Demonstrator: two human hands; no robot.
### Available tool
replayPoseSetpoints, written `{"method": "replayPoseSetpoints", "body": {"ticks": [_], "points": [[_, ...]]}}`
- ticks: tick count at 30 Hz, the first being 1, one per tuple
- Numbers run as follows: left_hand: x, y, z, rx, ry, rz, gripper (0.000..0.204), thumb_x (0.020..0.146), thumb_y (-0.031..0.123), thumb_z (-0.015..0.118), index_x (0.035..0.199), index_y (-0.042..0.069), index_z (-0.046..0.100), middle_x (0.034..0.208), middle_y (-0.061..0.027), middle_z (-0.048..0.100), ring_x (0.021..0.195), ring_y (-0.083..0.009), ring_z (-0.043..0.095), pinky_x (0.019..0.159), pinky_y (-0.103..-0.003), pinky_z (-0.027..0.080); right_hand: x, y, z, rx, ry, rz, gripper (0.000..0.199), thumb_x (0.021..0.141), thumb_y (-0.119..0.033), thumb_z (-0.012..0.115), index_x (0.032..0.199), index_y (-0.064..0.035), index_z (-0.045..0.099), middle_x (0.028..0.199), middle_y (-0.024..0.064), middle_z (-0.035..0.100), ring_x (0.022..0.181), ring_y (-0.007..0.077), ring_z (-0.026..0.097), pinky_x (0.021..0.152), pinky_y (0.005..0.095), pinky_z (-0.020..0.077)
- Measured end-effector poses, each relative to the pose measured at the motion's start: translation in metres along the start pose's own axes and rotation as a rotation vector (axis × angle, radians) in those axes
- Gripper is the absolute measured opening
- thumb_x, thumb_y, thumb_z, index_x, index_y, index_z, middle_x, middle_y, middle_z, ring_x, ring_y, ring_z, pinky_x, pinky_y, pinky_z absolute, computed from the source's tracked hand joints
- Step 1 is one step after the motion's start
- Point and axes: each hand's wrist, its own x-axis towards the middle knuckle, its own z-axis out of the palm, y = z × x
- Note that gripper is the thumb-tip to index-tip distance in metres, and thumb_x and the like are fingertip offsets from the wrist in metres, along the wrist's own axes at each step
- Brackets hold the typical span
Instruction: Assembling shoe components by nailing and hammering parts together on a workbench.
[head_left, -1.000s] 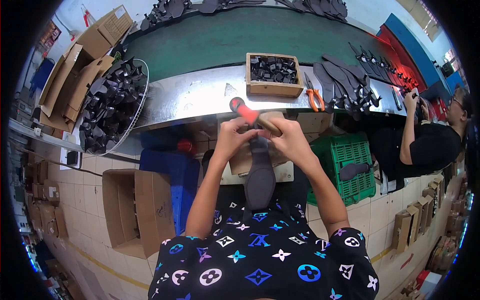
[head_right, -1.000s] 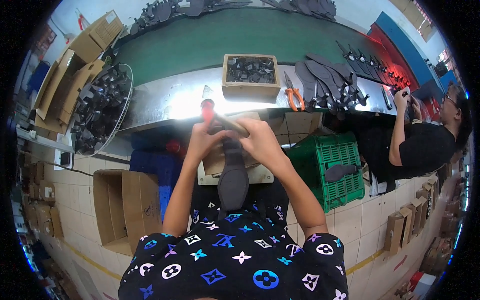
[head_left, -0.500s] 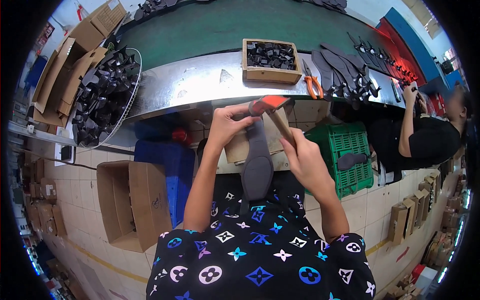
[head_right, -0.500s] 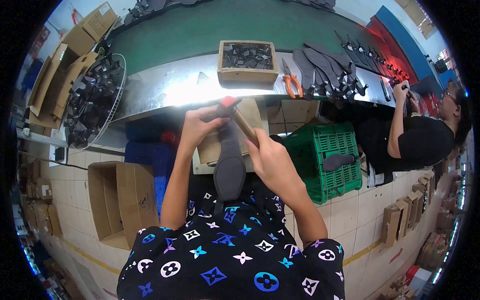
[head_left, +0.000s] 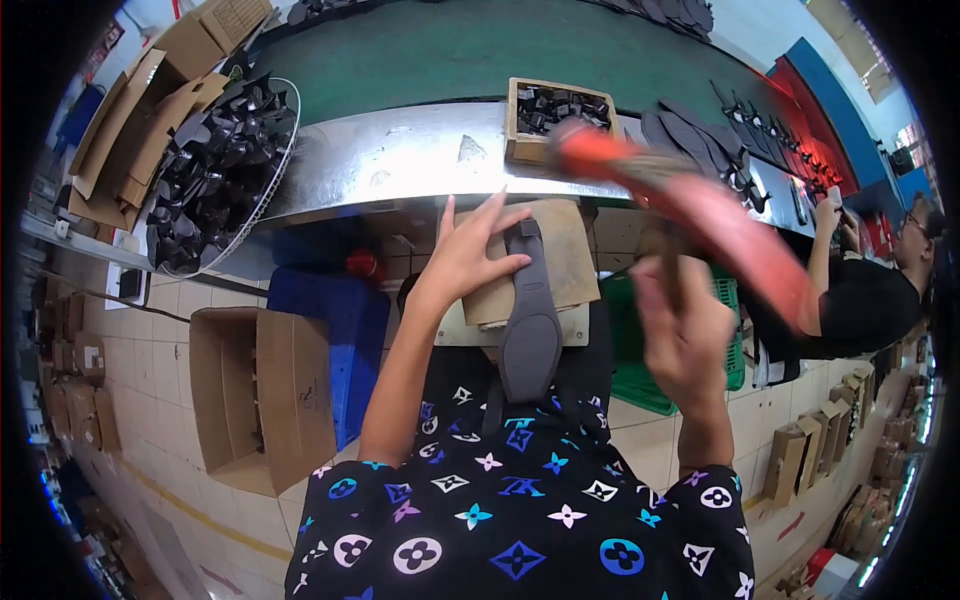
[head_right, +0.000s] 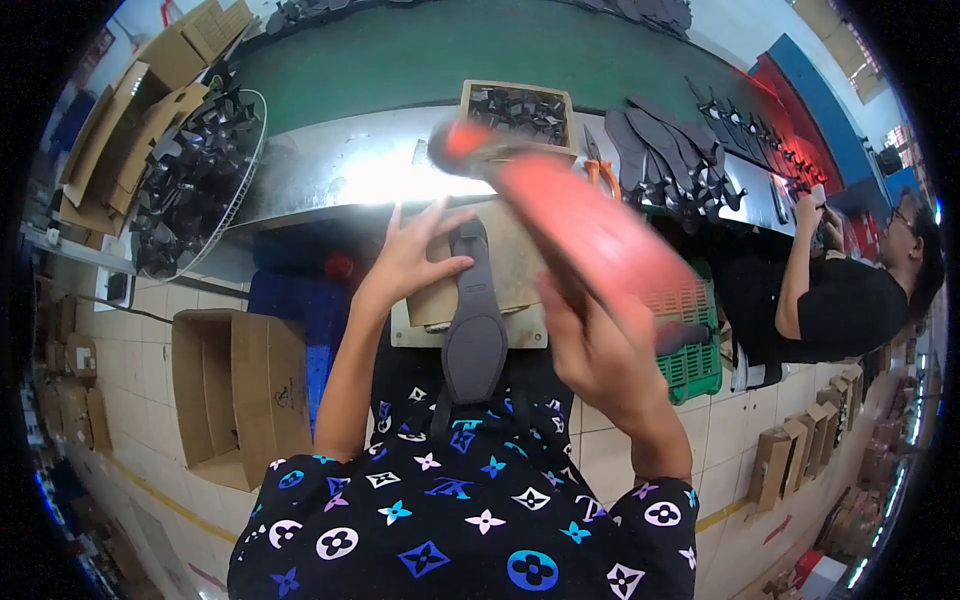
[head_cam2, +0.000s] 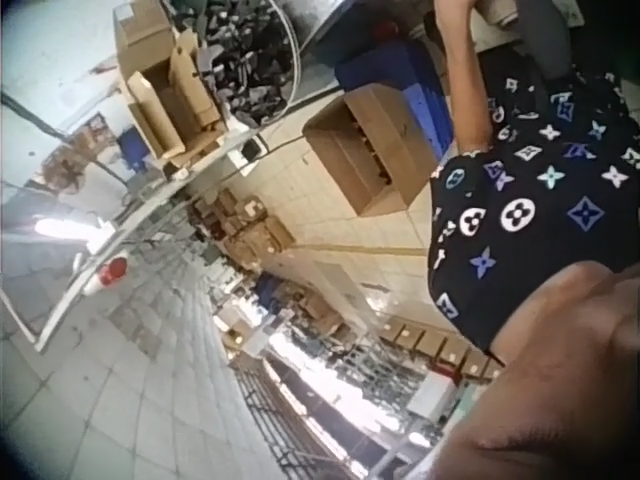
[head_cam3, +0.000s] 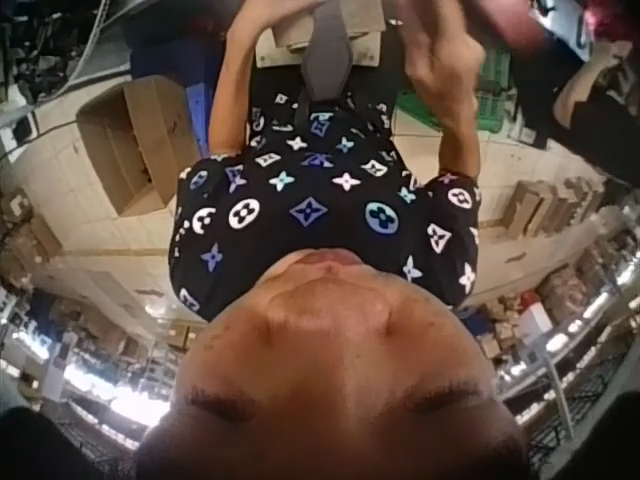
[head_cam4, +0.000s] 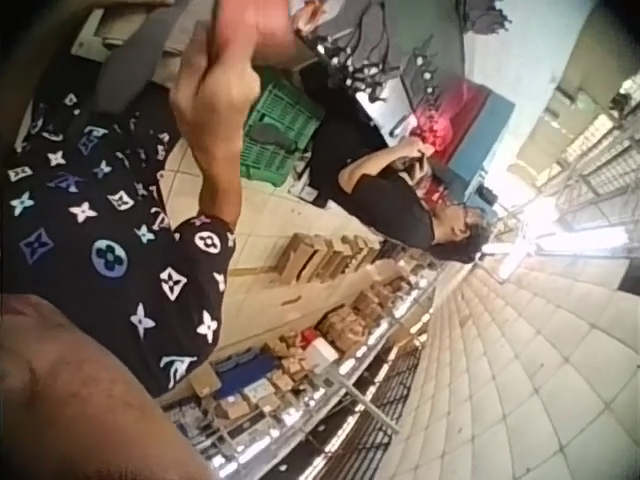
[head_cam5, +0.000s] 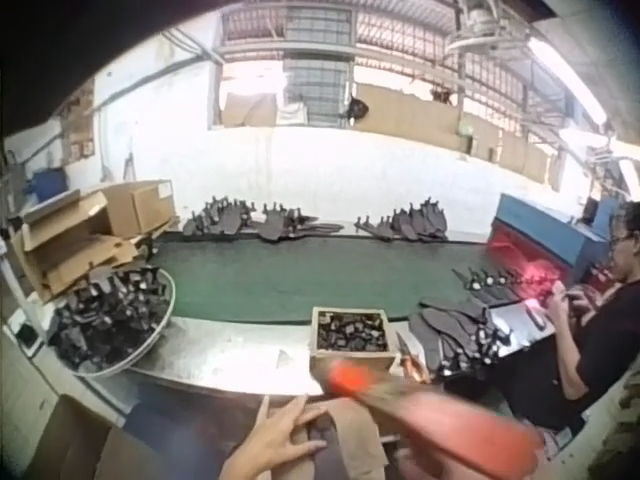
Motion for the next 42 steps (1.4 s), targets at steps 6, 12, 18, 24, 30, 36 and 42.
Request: {"method": "replayPoseSetpoints", "body": {"ticks": [6, 12, 18, 24, 30, 36, 42], "points": [[0.003, 0.008, -0.005, 0.075, 0.098, 0.073, 0.058, 0.082, 0.045, 0.071, 0.132, 0.018, 0.062, 0.145, 0.0003, 0.053, 0.144, -0.0265, 0.034, 0.119, -0.06, 0.005, -0.029, 0.054, 0.043, 0.061, -0.272, 0.213, 0.018, 0.093, -0.001, 0.056, 0.11, 0.0033, 0.056, 0.077, 0.0219, 0.065, 0.07, 0.0346, 0.069, 0.066, 0.0402, 0.0526], [-0.017, 0.024, 0.005, -0.362, 0.233, 0.241, 0.024, 0.087, 0.016, 0.068, 0.108, 0.004, 0.07, 0.105, -0.0132, 0.071, 0.106, -0.0316, 0.066, 0.092, -0.038, 0.05, -0.007, 0.054, 0.02, 0.027, -0.123, 0.19, 0.019, 0.095, -0.01, 0.063, 0.111, -0.0006, 0.059, 0.072, 0.0175, 0.061, 0.061, 0.0354, 0.063, 0.055, 0.0375, 0.0482], [-0.059, 0.123, -0.051, -0.768, -0.167, 0.0, 0.018, 0.09, 0.013, 0.065, 0.1, 0.0, 0.074, 0.083, -0.0087, 0.069, 0.077, -0.0149, 0.064, 0.07, -0.026, 0.048, -0.003, 0.102, 0.05, -0.268, -0.224, -0.108, 0.025, 0.094, -0.024, 0.063, 0.109, -0.0047, 0.06, 0.091, 0.0131, 0.065, 0.067, 0.0326, 0.064, 0.057, 0.0362, 0.0504], [-0.071, 0.137, -0.048, -0.998, -0.198, -0.218, 0.024, 0.098, 0.018, 0.059, 0.1, -0.005, 0.065, 0.09, -0.01, 0.067, 0.083, -0.0153, 0.063, 0.073, -0.027, 0.047, -0.002, 0.087, 0.063, -0.301, -0.348, -0.268, 0.043, 0.093, -0.034, 0.063, 0.123, -0.0025, 0.062, 0.12, 0.0148, 0.064, 0.107, 0.0318, 0.063, 0.092, 0.0438, 0.0479], [-0.068, 0.147, -0.048, -1.265, -0.488, -0.323, 0.031, 0.104, 0.022, 0.046, 0.11, -0.005, 0.062, 0.106, -0.0117, 0.063, 0.105, -0.0184, 0.059, 0.094, -0.031, 0.044, -0.039, 0.055, 0.063, 1.456, -0.447, 0.385, 0.046, 0.099, -0.042, 0.057, 0.111, 0.0018, 0.062, 0.116, 0.0174, 0.062, 0.104, 0.0195, 0.06, 0.067, 0.0193, 0.0511], [-0.07, 0.149, -0.041, -1.312, -0.633, -0.217, 0.035, 0.106, 0.024, 0.043, 0.118, -0.005, 0.057, 0.109, -0.0099, 0.061, 0.108, -0.0192, 0.057, 0.099, -0.032, 0.043, -0.032, 0.048, 0.06, 1.534, -0.404, 0.252, 0.051, 0.094, -0.053, 0.059, 0.091, -0.0022, 0.065, 0.09, 0.0122, 0.065, 0.093, 0.0267, 0.058, 0.092, 0.0452, 0.0452], [-0.071, 0.151, -0.049, -1.238, -0.682, -0.277, 0.041, 0.106, 0.027, 0.042, 0.129, -0.006, 0.05, 0.116, -0.0132, 0.059, 0.115, -0.0233, 0.055, 0.103, -0.034, 0.04, -0.037, 0.04, 0.042, 1.312, -0.376, 0.271, 0.04, 0.093, -0.04, 0.061, 0.101, -0.0006, 0.066, 0.097, 0.0153, 0.069, 0.109, 0.0353, 0.06, 0.1, 0.048, 0.0397]]}}
